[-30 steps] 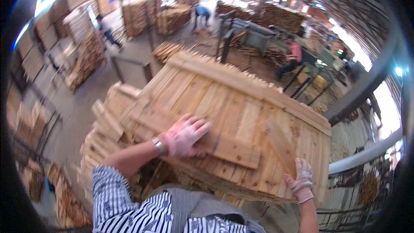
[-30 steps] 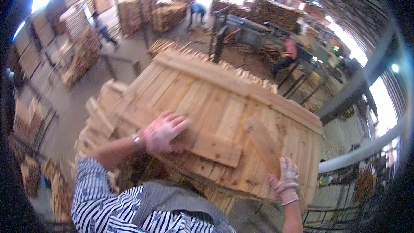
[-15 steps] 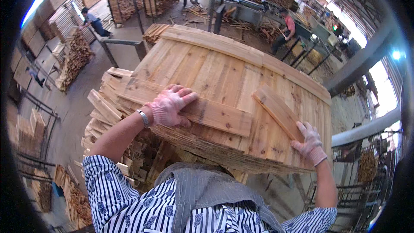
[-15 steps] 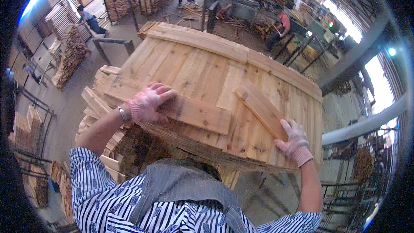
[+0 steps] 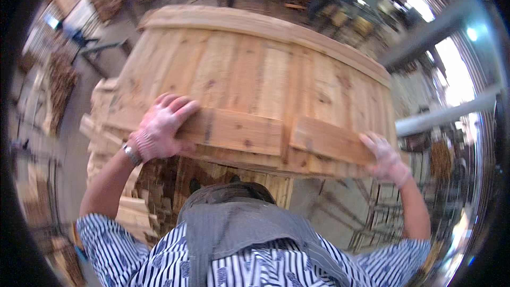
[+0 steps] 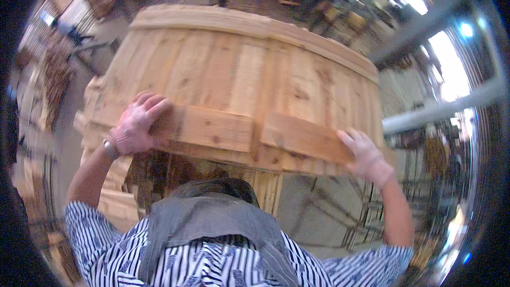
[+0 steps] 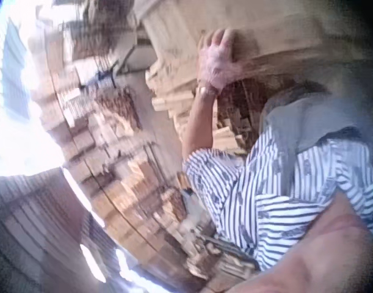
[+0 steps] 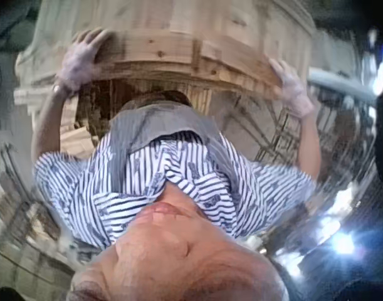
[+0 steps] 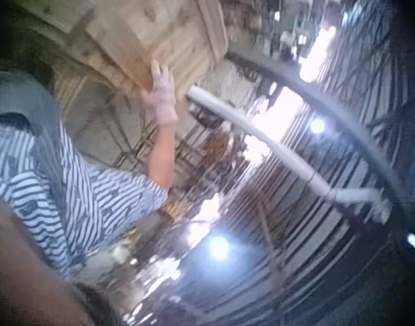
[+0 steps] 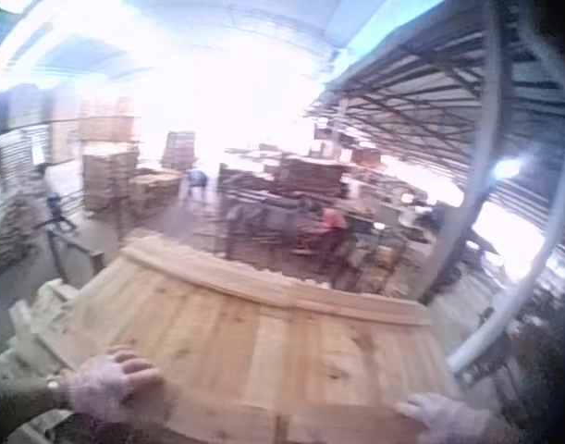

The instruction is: The person lifts stacks of wooden planks from a metal rack and places them onto a growing pile on the floor. The person repeatedly bends, lifts, and arranges the lumber by hand in a busy workshop environment.

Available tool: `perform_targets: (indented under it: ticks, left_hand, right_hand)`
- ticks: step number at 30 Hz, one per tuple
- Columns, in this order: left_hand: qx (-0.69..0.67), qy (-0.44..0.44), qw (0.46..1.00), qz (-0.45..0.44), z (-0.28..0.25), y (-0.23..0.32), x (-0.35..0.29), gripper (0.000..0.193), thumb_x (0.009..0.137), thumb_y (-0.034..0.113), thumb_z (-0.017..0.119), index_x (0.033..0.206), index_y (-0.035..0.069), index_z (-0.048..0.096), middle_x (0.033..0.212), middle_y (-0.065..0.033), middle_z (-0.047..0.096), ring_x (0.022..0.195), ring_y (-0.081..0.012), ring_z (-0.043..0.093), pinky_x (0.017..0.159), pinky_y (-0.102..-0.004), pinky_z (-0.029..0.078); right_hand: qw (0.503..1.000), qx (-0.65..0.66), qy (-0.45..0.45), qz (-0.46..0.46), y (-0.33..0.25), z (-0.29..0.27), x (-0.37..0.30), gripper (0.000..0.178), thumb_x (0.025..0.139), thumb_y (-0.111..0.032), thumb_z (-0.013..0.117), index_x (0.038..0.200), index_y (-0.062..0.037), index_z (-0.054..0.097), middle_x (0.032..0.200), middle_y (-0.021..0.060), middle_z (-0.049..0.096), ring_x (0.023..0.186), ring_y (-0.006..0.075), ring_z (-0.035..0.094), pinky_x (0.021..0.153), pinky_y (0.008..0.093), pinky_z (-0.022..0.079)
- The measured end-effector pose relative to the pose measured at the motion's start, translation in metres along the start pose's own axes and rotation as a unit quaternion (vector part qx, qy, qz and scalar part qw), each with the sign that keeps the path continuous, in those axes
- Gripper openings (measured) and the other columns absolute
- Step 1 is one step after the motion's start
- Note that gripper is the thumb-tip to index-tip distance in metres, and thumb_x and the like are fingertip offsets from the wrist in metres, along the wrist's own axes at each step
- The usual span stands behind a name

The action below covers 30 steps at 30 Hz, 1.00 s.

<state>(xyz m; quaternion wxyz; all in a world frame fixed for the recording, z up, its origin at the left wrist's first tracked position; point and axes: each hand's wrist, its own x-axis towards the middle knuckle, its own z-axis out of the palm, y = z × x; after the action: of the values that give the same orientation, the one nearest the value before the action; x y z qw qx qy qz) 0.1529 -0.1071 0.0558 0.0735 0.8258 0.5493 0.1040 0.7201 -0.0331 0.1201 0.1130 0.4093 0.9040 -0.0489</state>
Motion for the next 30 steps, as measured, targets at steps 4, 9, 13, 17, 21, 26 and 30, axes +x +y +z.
perform_targets:
  ticks: [4,9,13,17,21,26,30]
  left_hand:
    - [0.0,0.024,1.0,0.018,-0.005,0.008,0.006,0.082,0.064,0.044,0.087,0.131,0.008,0.057,0.134,-0.0145,0.059,0.129,-0.0338,0.052,0.115,-0.0468,0.036]
    - [-0.018,0.056,0.998,0.039,-0.007,0.006,0.0,0.084,0.061,0.045,0.089,0.13,0.008,0.058,0.128,-0.014,0.062,0.125,-0.0345,0.054,0.111,-0.0485,0.041]
    - [-0.107,0.182,0.977,0.012,0.001,0.003,-0.006,0.08,0.068,0.048,0.086,0.131,0.008,0.057,0.126,-0.0144,0.063,0.123,-0.0356,0.056,0.11,-0.049,0.042]
    - [-0.199,0.329,0.923,0.001,0.019,0.013,-0.027,0.064,0.078,0.039,0.08,0.129,0.008,0.059,0.124,-0.0142,0.063,0.122,-0.0353,0.057,0.11,-0.0503,0.042]
    - [-0.273,0.462,0.844,0.018,0.042,0.031,-0.097,0.047,0.086,0.028,0.075,0.128,0.009,0.061,0.122,-0.0133,0.064,0.121,-0.0341,0.058,0.112,-0.0503,0.041]
    - [-0.353,0.393,0.714,-0.459,0.132,0.003,-0.258,0.044,0.091,0.029,0.074,0.128,0.007,0.064,0.122,-0.0132,0.066,0.117,-0.0295,0.062,0.106,-0.0405,0.048]
    - [-0.423,0.491,0.24,-0.723,0.294,-0.026,-0.411,0.064,0.096,0.044,0.069,0.142,0.005,0.05,0.136,-0.0164,0.06,0.121,-0.0284,0.059,0.106,-0.037,0.045]
  right_hand:
    - [0.998,0.004,0.023,-0.053,-0.007,0.031,0.009,0.08,0.071,-0.017,0.08,0.143,-0.0076,0.046,0.133,0.0211,0.051,0.123,0.0438,0.051,0.106,0.049,0.045]
    - [0.996,-0.034,0.015,-0.082,-0.002,0.012,0.019,0.076,0.061,-0.026,0.086,0.128,-0.0088,0.055,0.129,0.0218,0.053,0.119,0.0443,0.052,0.1,0.0514,0.047]
    - [0.991,0.08,0.031,-0.1,-0.086,-0.043,0.06,0.061,0.071,-0.025,0.084,0.125,-0.005,0.063,0.126,0.0193,0.062,0.119,0.0356,0.059,0.103,0.0429,0.048]
    - [0.862,0.457,-0.163,-0.147,-0.242,-0.04,0.102,0.035,0.091,-0.015,0.068,0.122,0.0009,0.066,0.105,0.0074,0.068,0.094,0.0158,0.064,0.082,0.0296,0.054]
    - [0.867,0.413,-0.232,-0.152,-0.272,0.138,0.157,0.039,0.099,-0.018,0.06,0.134,-0.0019,0.06,0.131,0.0176,0.065,0.12,0.0274,0.062,0.104,0.0369,0.048]
    - [0.862,0.378,-0.298,-0.16,-0.404,0.235,0.232,0.051,0.1,-0.04,0.058,0.135,-0.0022,0.059,0.13,0.0198,0.065,0.122,0.0324,0.062,0.104,0.0369,0.047]
    - [0.842,0.279,-0.41,-0.211,-0.528,0.258,0.29,0.051,0.101,-0.041,0.059,0.137,-0.0037,0.058,0.128,0.0157,0.067,0.122,0.0267,0.062,0.104,0.0351,0.047]
